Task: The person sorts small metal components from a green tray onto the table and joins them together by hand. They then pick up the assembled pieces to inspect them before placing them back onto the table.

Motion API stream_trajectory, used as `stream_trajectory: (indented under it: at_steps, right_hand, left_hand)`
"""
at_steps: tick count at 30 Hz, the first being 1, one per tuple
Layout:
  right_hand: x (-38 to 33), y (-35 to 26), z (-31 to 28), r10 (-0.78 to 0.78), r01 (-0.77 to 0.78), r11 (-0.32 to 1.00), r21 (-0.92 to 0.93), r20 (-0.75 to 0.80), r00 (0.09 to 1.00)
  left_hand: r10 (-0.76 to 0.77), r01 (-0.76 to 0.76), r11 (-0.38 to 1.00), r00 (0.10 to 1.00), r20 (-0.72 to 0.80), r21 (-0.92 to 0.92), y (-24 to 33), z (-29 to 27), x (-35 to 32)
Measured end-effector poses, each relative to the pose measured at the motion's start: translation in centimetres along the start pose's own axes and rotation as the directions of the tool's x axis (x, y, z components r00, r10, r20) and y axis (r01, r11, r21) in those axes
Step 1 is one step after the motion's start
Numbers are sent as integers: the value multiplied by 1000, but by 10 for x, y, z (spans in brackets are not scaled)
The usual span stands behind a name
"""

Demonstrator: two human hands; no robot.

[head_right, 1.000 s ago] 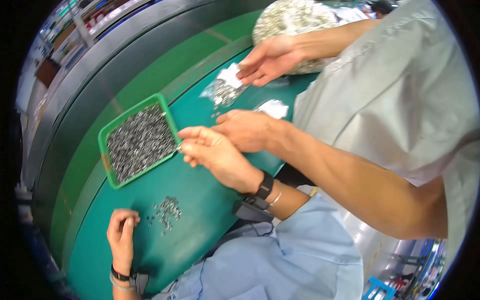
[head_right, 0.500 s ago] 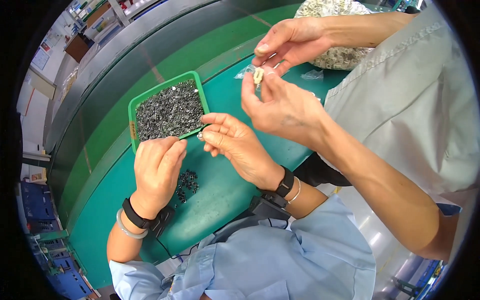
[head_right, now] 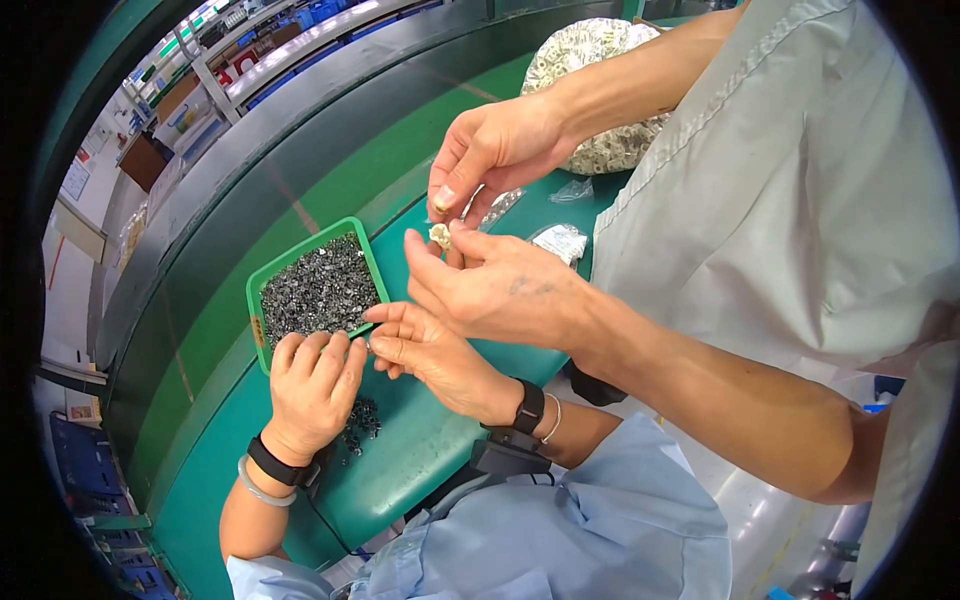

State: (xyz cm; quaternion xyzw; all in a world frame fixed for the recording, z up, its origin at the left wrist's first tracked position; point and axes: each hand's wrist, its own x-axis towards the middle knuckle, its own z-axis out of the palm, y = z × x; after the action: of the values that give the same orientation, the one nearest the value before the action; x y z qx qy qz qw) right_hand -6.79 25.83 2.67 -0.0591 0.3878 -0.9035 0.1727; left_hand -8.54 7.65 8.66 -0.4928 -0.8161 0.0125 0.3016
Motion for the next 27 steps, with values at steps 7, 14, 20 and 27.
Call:
stream_trajectory:
  at_steps: [7, 14, 20, 27]
  right_hand:
    - [-3, 4, -2, 0, 0, 1000, 14, 33, 999]
    - [-6, 2, -4, 10, -10, 1000, 10, 30, 1000]
    - [-5, 4, -9, -74, 77, 982, -173, 22, 997]
    - [-7, 2, -9, -466, 421, 548, -723, 153, 871]
  left_hand:
    - [51, -50, 998, 999, -19, 46, 1, 2, 1]
    - [73, -72, 996, 997, -15, 43, 2, 3, 5]
    - [-172, 176, 936, 984, 38, -304, 4, 9, 8]
    - [-557, 684, 214, 672, 488, -697, 4, 16, 8]
